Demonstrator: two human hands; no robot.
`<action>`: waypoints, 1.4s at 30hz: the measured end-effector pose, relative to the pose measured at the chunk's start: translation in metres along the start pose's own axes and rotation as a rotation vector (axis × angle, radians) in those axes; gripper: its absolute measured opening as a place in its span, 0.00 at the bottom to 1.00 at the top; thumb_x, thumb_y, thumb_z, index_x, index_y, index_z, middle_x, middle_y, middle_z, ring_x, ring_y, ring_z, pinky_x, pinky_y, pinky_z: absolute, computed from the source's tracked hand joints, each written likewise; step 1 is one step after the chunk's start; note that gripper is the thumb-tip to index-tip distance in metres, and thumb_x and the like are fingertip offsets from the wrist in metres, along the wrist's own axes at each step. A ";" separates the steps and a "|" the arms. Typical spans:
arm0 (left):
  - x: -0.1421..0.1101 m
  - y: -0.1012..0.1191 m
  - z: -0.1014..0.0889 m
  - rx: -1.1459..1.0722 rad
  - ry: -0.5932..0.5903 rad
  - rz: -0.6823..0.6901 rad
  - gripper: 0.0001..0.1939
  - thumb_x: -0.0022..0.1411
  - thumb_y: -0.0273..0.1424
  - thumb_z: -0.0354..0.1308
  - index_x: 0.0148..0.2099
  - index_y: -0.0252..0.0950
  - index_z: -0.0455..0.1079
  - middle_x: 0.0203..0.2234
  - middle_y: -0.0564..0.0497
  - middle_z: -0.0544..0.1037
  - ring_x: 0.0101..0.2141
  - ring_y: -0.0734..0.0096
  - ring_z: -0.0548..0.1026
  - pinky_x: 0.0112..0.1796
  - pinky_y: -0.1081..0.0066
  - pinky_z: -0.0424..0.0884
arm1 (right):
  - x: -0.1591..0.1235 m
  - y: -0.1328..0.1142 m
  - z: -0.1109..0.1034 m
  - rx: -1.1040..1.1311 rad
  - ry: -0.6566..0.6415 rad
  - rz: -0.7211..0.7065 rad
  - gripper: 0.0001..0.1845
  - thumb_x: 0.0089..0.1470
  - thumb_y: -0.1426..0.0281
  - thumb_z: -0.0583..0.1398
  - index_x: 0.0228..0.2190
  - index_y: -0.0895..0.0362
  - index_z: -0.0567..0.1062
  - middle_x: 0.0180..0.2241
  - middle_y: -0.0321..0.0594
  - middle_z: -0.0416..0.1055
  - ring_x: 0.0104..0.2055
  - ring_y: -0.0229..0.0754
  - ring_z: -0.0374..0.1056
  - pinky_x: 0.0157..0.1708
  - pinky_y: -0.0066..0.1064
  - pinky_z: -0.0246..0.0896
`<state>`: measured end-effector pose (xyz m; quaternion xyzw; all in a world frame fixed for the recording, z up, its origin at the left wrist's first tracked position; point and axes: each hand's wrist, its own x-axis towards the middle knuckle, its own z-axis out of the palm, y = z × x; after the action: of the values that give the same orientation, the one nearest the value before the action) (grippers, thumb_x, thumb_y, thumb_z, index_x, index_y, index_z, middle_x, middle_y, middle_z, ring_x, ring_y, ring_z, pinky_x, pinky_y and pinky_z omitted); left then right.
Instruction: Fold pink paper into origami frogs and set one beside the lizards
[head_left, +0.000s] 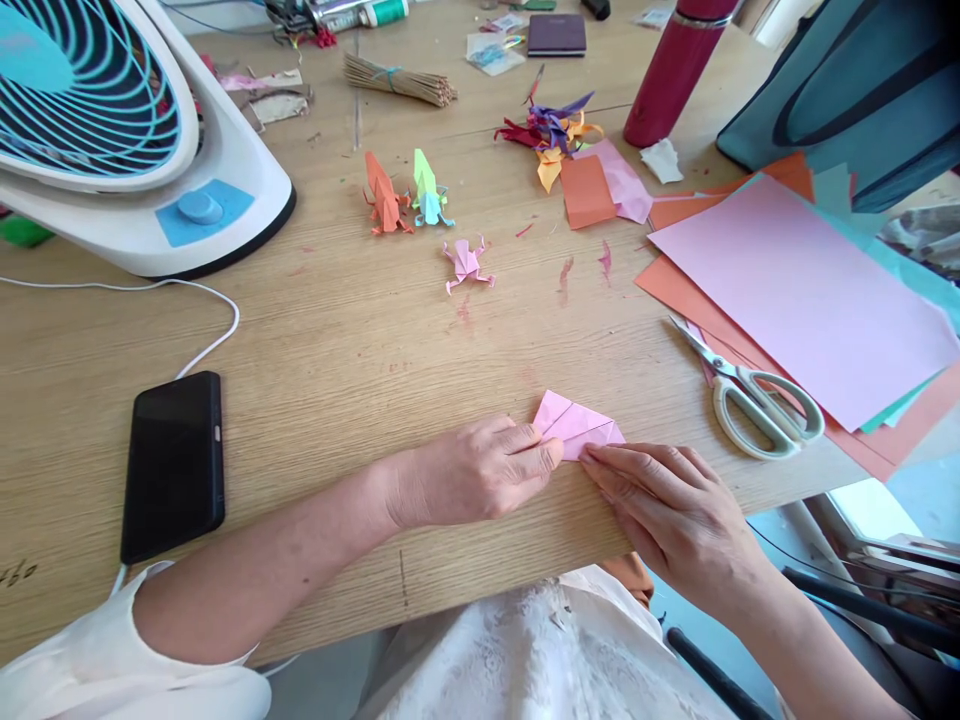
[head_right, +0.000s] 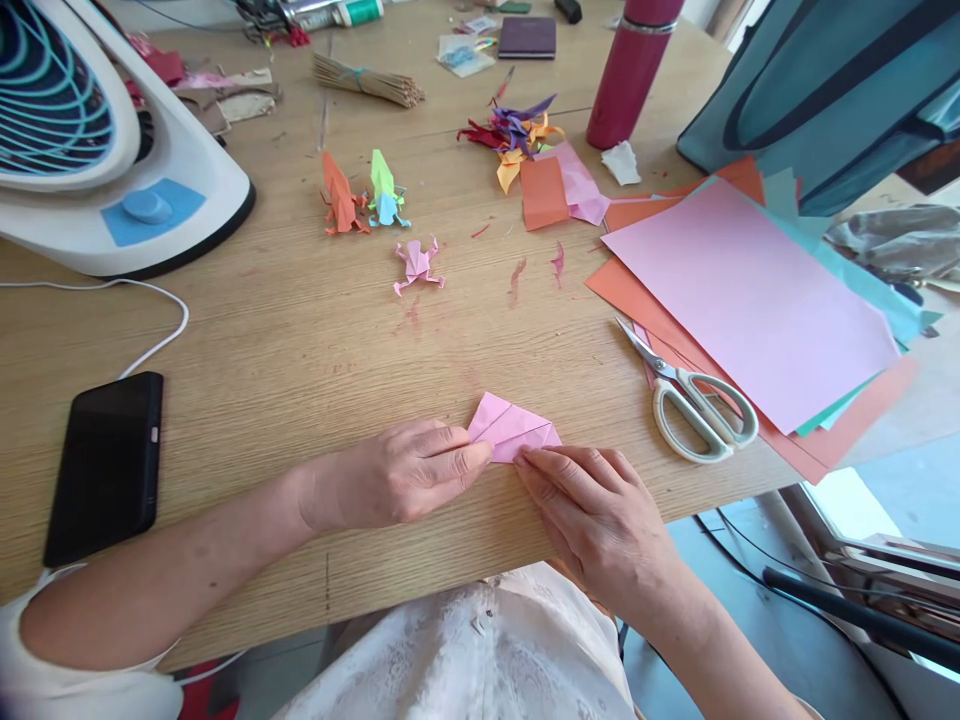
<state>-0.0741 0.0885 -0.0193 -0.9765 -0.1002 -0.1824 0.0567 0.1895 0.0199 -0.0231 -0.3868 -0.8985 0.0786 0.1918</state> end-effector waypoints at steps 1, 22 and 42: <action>0.000 -0.001 -0.001 0.010 -0.013 0.022 0.08 0.67 0.20 0.54 0.45 0.29 0.73 0.47 0.42 0.77 0.43 0.66 0.75 0.36 0.68 0.73 | 0.000 0.000 0.000 0.000 -0.003 0.001 0.19 0.64 0.78 0.54 0.55 0.63 0.71 0.54 0.49 0.73 0.50 0.50 0.68 0.42 0.41 0.59; 0.004 -0.003 -0.004 -0.129 -0.077 -0.079 0.13 0.71 0.24 0.50 0.54 0.32 0.71 0.41 0.46 0.78 0.42 0.67 0.75 0.43 0.67 0.75 | -0.014 0.012 -0.003 0.139 -0.017 0.000 0.32 0.61 0.82 0.53 0.65 0.58 0.60 0.60 0.54 0.63 0.53 0.51 0.65 0.50 0.45 0.64; 0.011 0.003 -0.007 0.046 -0.098 -0.014 0.12 0.70 0.22 0.51 0.52 0.32 0.71 0.42 0.46 0.78 0.42 0.68 0.73 0.44 0.66 0.68 | -0.002 0.012 -0.011 -0.055 -0.035 -0.128 0.21 0.62 0.81 0.55 0.56 0.63 0.70 0.53 0.51 0.73 0.48 0.49 0.69 0.44 0.42 0.67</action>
<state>-0.0661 0.0861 -0.0091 -0.9820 -0.1136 -0.1323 0.0730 0.2027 0.0268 -0.0168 -0.3321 -0.9266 0.0483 0.1698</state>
